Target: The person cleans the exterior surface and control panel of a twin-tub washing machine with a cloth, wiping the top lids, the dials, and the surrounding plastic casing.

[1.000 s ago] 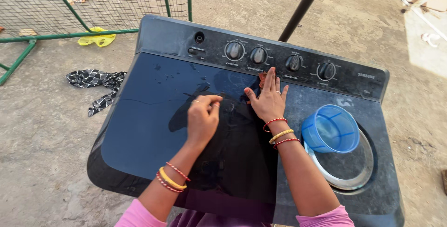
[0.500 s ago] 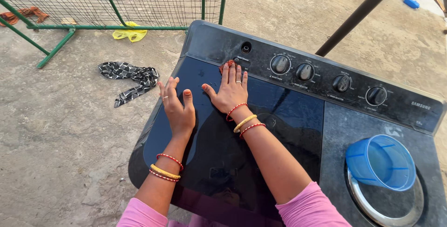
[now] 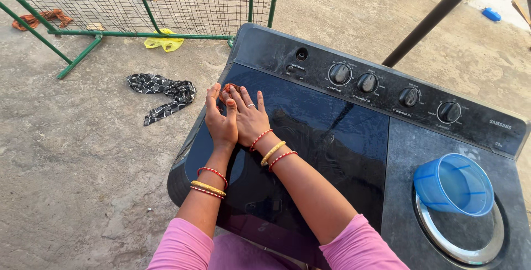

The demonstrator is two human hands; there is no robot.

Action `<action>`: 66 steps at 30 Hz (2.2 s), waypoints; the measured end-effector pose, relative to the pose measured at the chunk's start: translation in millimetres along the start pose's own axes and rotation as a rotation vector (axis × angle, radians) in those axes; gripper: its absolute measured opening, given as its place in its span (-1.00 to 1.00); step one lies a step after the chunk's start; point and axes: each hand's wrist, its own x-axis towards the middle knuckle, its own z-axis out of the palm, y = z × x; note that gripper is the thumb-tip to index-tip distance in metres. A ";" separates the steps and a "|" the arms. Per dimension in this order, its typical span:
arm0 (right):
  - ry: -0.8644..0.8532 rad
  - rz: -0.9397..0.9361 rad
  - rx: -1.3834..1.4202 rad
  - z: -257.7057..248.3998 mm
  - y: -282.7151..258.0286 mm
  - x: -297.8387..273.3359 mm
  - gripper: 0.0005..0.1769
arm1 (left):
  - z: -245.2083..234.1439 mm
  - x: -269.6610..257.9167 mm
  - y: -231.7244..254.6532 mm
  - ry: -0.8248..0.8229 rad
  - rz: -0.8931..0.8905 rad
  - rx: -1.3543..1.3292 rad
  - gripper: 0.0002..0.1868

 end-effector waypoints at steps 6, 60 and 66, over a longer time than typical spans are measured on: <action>-0.037 0.219 0.049 -23.5 -5.4 -41.6 -0.02 | 2.2 1.9 0.4 -0.028 0.019 -0.027 -0.19; -0.088 0.441 -0.047 -29.2 143.7 -25.6 0.16 | 23.5 7.9 65.1 -0.516 0.001 0.819 0.00; -0.025 0.524 -0.213 -29.1 172.8 -11.4 0.39 | 88.2 16.2 50.3 -0.529 0.099 0.727 -0.12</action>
